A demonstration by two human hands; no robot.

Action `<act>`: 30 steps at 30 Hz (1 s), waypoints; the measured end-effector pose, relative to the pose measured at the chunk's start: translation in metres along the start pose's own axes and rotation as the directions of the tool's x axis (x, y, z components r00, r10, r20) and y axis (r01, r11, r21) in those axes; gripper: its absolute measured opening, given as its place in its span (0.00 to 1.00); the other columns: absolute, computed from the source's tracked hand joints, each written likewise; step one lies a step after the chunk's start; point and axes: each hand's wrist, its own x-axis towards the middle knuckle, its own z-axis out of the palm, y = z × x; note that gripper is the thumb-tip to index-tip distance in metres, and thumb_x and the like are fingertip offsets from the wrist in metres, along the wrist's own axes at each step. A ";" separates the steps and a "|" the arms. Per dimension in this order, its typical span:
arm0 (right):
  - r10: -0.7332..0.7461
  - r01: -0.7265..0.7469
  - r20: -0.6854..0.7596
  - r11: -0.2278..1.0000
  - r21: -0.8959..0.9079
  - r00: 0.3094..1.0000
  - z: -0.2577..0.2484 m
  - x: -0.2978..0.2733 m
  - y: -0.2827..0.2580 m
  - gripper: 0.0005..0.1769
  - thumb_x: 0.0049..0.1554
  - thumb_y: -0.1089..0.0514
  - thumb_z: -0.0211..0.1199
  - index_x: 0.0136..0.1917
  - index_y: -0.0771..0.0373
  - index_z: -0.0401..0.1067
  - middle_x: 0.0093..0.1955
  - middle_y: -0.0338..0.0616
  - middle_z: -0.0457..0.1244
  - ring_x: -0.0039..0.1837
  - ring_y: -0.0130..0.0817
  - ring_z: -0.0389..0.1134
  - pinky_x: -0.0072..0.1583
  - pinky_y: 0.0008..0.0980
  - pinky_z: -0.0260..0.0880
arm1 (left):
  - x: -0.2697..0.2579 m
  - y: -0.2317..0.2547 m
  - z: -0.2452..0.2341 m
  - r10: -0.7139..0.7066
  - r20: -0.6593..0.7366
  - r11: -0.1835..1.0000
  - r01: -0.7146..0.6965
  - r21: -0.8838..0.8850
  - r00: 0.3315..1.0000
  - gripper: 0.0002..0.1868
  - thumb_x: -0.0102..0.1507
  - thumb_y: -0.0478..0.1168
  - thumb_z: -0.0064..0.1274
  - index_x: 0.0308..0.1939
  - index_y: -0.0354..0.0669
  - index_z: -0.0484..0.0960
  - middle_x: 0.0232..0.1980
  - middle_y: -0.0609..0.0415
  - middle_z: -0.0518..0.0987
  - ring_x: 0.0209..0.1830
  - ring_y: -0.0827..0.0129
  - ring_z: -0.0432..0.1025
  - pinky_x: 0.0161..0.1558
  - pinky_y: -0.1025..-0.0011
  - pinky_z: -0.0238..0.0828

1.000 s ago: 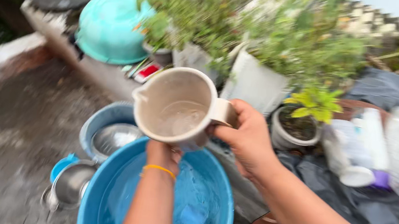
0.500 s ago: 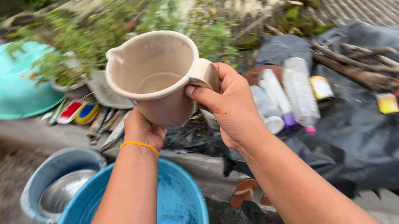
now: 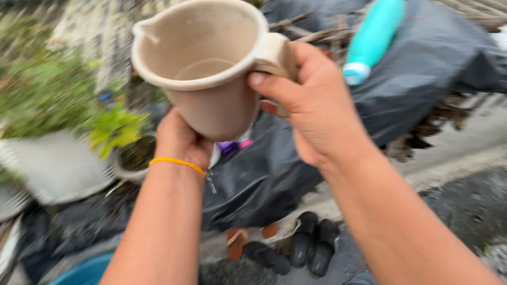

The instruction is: The person fills a mug with water from a bucket, pours it into several potted plants on a rooftop, and removes a few yellowed leaves from a plant by hand.

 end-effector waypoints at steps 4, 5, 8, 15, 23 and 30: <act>-0.082 0.067 -0.131 0.991 -0.116 0.988 -0.093 -0.013 -0.056 0.17 0.54 0.64 0.68 0.57 0.55 0.74 0.53 0.32 0.70 0.52 0.24 0.71 0.51 0.32 0.72 | 0.012 -0.094 0.082 -0.166 0.220 0.985 0.173 -0.011 0.961 0.18 0.63 0.34 0.50 0.57 0.33 0.77 0.58 0.44 0.82 0.55 0.58 0.79 0.56 0.59 0.79; -0.120 0.090 -0.169 0.981 -0.174 0.978 -0.118 -0.018 -0.071 0.16 0.55 0.64 0.68 0.56 0.54 0.74 0.53 0.31 0.70 0.53 0.24 0.71 0.51 0.32 0.72 | 0.015 -0.119 0.104 -0.216 0.250 0.975 0.222 0.005 0.944 0.18 0.63 0.33 0.51 0.57 0.32 0.77 0.57 0.44 0.81 0.55 0.57 0.78 0.56 0.59 0.79; -0.224 0.163 -0.243 0.955 -0.248 0.944 -0.189 -0.043 -0.108 0.10 0.61 0.64 0.67 0.56 0.56 0.75 0.53 0.32 0.69 0.54 0.25 0.69 0.52 0.34 0.70 | 0.025 -0.204 0.183 -0.222 0.364 0.970 0.243 -0.012 0.904 0.18 0.63 0.23 0.47 0.55 0.40 0.71 0.60 0.43 0.78 0.57 0.51 0.77 0.57 0.48 0.79; -0.375 0.164 -0.483 0.892 -0.422 0.791 -0.361 -0.084 -0.152 0.05 0.62 0.63 0.68 0.47 0.55 0.74 0.45 0.31 0.66 0.50 0.24 0.67 0.54 0.40 0.73 | 0.021 -0.387 0.360 -0.657 0.404 0.743 0.638 0.204 0.636 0.22 0.65 0.29 0.34 0.61 0.27 0.71 0.62 0.37 0.77 0.56 0.48 0.76 0.56 0.46 0.76; -0.293 0.033 -0.687 0.930 -0.365 0.665 -0.491 -0.113 -0.166 0.03 0.62 0.62 0.68 0.47 0.55 0.75 0.45 0.33 0.68 0.50 0.26 0.69 0.52 0.40 0.73 | -0.011 -0.509 0.455 -0.845 0.377 0.529 0.705 0.473 0.380 0.23 0.64 0.33 0.29 0.60 0.30 0.70 0.61 0.35 0.75 0.57 0.43 0.75 0.53 0.32 0.70; -0.302 -0.069 -0.837 0.926 -0.372 0.456 -0.541 -0.112 -0.160 0.06 0.59 0.61 0.65 0.49 0.52 0.74 0.44 0.29 0.67 0.48 0.25 0.69 0.48 0.41 0.75 | -0.007 -0.624 0.478 -0.865 0.458 0.458 0.689 0.561 0.203 0.27 0.64 0.35 0.29 0.63 0.32 0.74 0.65 0.36 0.76 0.63 0.45 0.73 0.62 0.38 0.67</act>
